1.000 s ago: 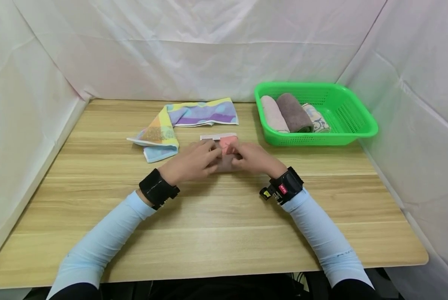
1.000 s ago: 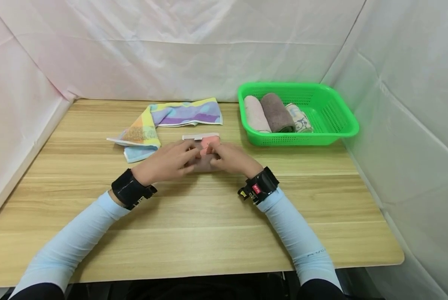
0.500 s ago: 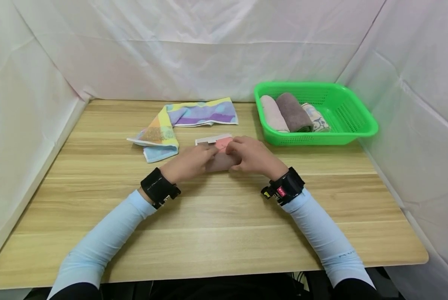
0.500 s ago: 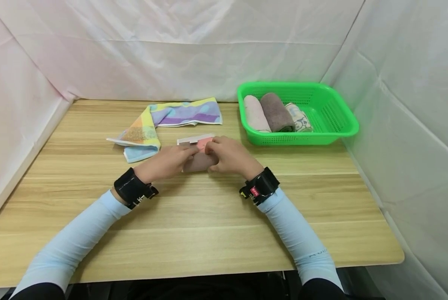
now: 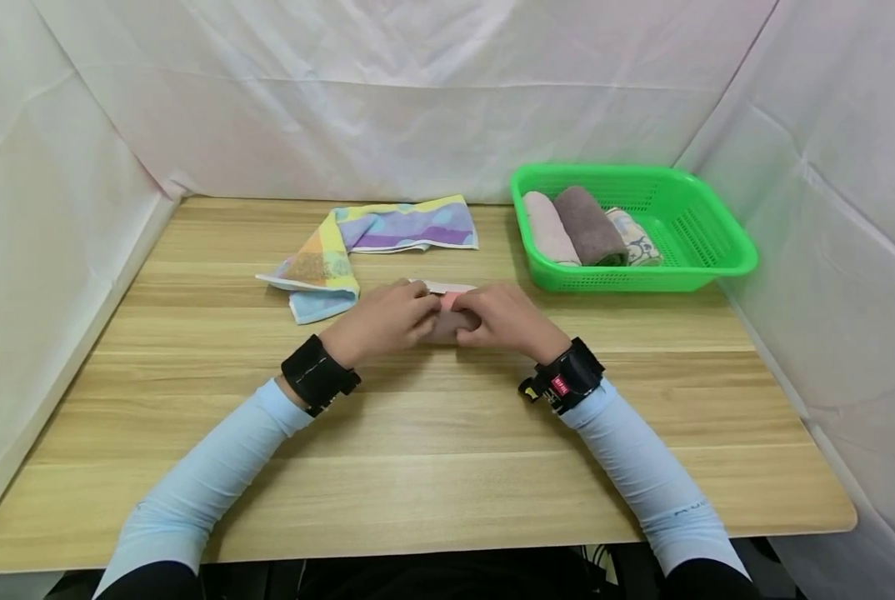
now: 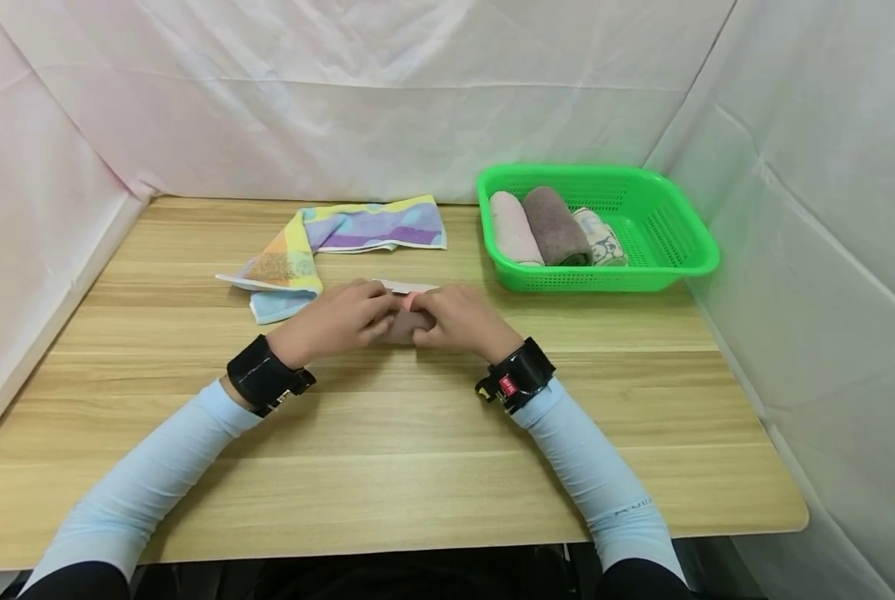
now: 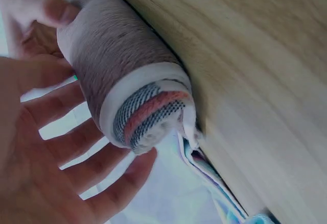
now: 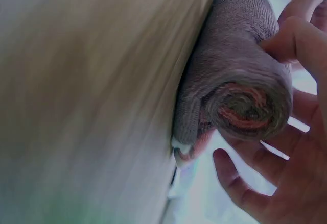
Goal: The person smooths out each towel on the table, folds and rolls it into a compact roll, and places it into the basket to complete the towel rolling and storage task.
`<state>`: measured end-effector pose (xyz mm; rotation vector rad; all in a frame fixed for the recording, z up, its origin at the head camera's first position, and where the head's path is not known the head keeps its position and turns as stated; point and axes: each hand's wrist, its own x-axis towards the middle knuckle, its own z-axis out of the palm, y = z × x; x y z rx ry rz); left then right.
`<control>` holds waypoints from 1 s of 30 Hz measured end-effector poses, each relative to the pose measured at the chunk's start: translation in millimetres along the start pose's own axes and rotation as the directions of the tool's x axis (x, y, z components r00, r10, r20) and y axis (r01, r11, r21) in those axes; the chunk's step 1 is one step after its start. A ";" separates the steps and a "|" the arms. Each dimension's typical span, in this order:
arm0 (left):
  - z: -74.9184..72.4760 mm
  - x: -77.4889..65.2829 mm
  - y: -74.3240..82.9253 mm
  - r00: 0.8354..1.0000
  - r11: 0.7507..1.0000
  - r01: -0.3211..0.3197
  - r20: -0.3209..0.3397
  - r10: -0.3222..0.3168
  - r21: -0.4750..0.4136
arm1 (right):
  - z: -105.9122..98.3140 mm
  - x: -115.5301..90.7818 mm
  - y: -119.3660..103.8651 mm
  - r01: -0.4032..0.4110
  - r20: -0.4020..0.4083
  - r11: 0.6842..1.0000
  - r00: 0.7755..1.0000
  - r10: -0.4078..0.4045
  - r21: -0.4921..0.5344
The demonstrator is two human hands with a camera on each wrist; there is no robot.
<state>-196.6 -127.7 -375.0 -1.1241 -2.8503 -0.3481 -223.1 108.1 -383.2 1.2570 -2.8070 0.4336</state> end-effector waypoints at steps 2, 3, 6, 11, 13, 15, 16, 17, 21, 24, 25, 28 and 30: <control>-0.7 0.0 2.5 1.000 0.999 -0.009 0.009 0.008 0.034 | 0.7 0.8 1.2 -0.034 0.033 0.998 0.999 0.032 0.058; -0.9 0.1 3.5 1.000 0.999 -0.011 0.016 0.010 0.043 | 0.8 1.0 1.7 -0.051 0.052 0.995 0.998 0.047 0.088; -1.1 0.8 5.7 0.999 0.999 -0.019 0.026 0.018 0.049 | 0.3 2.0 2.6 -0.095 0.104 0.986 0.991 0.081 0.140; -0.4 2.5 4.6 0.997 0.996 -0.072 -0.011 0.073 0.045 | -4.7 0.6 -0.1 -0.163 0.154 0.974 0.978 0.140 0.156; 0.6 3.0 2.7 0.996 0.995 -0.090 -0.023 0.091 0.042 | -6.8 -0.3 -1.6 -0.170 0.134 0.975 0.979 0.152 0.141; 2.1 3.3 -0.1 0.996 0.996 -0.086 -0.019 0.087 0.014 | -8.4 -1.1 -2.9 -0.145 0.090 0.983 0.987 0.135 0.116; 3.1 3.6 -1.7 0.997 0.997 -0.081 -0.013 0.081 -0.012 | -9.0 -1.6 -3.7 -0.123 0.068 0.988 0.991 0.117 0.089; 4.1 3.8 -3.4 0.998 0.996 -0.071 0.001 0.071 -0.046 | -9.4 -1.8 -4.6 -0.096 0.049 0.994 0.994 0.093 0.055; 7.6 4.2 -8.1 0.998 0.983 -0.009 0.067 0.022 -0.181 | -8.1 -1.8 -7.8 -0.016 0.034 0.999 0.999 0.018 -0.049; 7.7 3.7 -7.8 0.995 0.980 0.024 0.099 -0.005 -0.199 | -7.6 -0.9 -9.8 -0.010 0.045 0.998 0.999 0.013 -0.065; 7.4 3.5 -7.2 0.994 0.981 0.029 0.106 -0.009 -0.190 | -8.0 -0.8 -10.3 -0.015 0.045 0.998 0.999 0.018 -0.067; 5.4 2.3 -4.9 0.993 0.987 0.038 0.116 -0.020 -0.153 | -8.1 -0.7 -10.0 -0.025 0.049 0.998 0.998 0.028 -0.064; 4.2 1.6 -3.7 0.993 0.991 0.034 0.118 -0.019 -0.130 | -7.0 -0.9 -8.4 -0.027 0.059 0.998 0.998 0.030 -0.055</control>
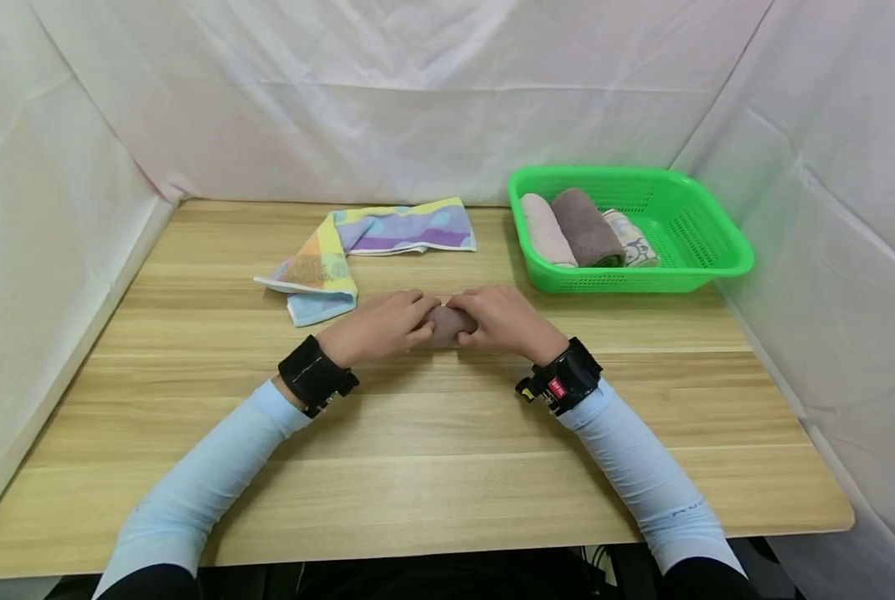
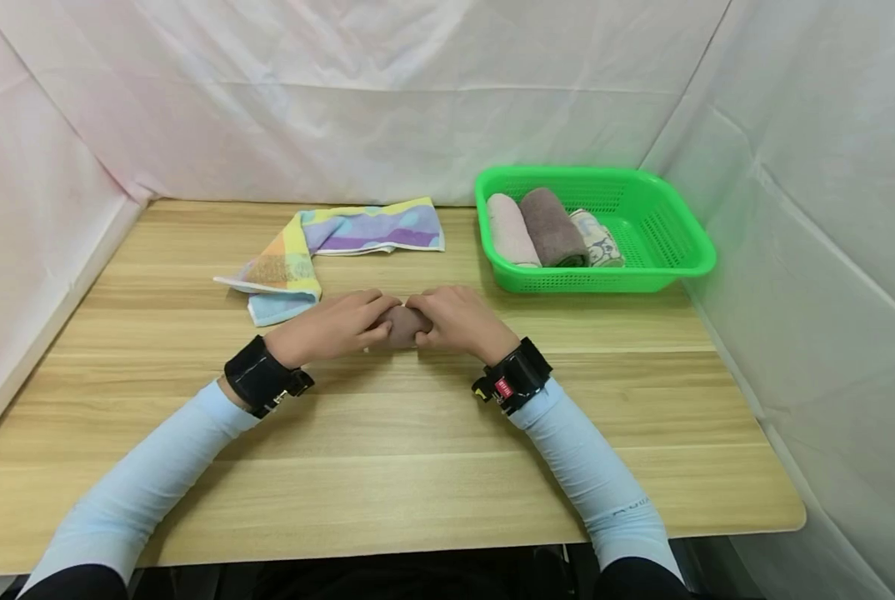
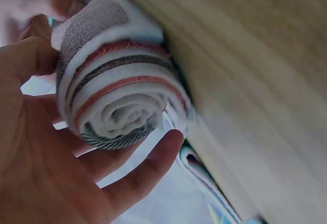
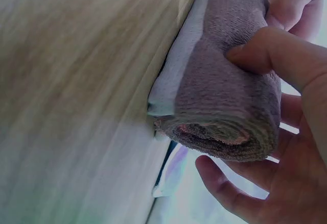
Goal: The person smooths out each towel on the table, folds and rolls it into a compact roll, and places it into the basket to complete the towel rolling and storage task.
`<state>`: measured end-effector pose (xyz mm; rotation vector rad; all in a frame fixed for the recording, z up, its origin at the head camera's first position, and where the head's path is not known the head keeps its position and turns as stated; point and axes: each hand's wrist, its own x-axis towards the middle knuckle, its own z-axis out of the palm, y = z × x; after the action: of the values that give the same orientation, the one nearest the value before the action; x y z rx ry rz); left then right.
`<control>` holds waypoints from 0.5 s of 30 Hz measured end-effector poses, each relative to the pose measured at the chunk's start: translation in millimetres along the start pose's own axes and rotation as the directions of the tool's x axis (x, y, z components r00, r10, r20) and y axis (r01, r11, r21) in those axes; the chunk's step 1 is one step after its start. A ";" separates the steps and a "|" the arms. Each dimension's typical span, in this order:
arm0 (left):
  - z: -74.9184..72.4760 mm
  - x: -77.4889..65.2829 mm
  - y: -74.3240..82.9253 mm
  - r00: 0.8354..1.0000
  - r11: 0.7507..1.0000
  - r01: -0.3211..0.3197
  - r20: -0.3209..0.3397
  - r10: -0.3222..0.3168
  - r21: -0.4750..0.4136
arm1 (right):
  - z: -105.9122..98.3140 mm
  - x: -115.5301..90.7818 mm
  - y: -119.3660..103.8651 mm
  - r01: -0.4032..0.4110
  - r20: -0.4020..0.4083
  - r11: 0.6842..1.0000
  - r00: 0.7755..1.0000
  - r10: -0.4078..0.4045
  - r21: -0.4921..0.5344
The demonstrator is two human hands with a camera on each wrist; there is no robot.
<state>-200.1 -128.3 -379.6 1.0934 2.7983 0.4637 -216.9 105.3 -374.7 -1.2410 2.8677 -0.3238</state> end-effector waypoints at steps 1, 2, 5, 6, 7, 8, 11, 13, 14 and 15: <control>-0.6 -0.7 0.7 1.000 1.000 0.000 0.003 -0.001 0.007 | 1.1 0.1 1.3 -0.003 0.010 1.000 1.000 0.003 0.011; -1.0 -1.2 1.3 1.000 1.000 -0.001 0.004 0.001 0.017 | 2.0 0.3 2.5 -0.008 0.020 1.000 1.000 0.007 0.029; -0.8 -2.4 2.2 1.000 0.998 -0.009 0.008 0.008 0.060 | 5.0 0.6 7.1 -0.033 0.059 0.992 0.998 0.026 0.118; -0.5 -2.6 2.5 1.000 0.997 -0.016 0.007 0.015 0.072 | 6.0 0.6 9.1 -0.042 0.073 0.987 0.997 0.031 0.154; 0.0 -2.8 2.6 1.000 0.996 -0.024 0.004 0.023 0.086 | 6.6 0.5 10.6 -0.051 0.087 0.979 0.996 0.034 0.198; 0.6 -3.0 2.7 0.999 0.994 -0.032 -0.003 0.033 0.102 | 6.9 0.2 12.0 -0.057 0.098 0.969 0.995 0.035 0.239; 2.7 -3.7 2.5 0.998 0.990 -0.058 -0.032 0.063 0.129 | 8.5 0.0 16.6 -0.062 0.135 0.922 0.991 0.011 0.382; 3.4 -3.9 2.5 0.996 0.987 -0.071 -0.052 0.079 0.143 | 8.6 -0.4 18.9 -0.067 0.157 0.881 0.988 -0.009 0.468; 3.7 -3.8 2.4 0.994 0.985 -0.076 -0.066 0.087 0.153 | 8.5 -0.6 20.0 -0.069 0.165 0.857 0.986 -0.019 0.511; 3.5 -3.7 2.6 0.992 0.983 -0.080 -0.079 0.094 0.162 | 7.7 -0.8 20.7 -0.075 0.177 0.824 0.984 -0.030 0.561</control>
<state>-195.0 -128.1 -382.2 1.2610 2.9148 0.3064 -230.6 118.3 -386.2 -1.0456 2.3543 -0.9313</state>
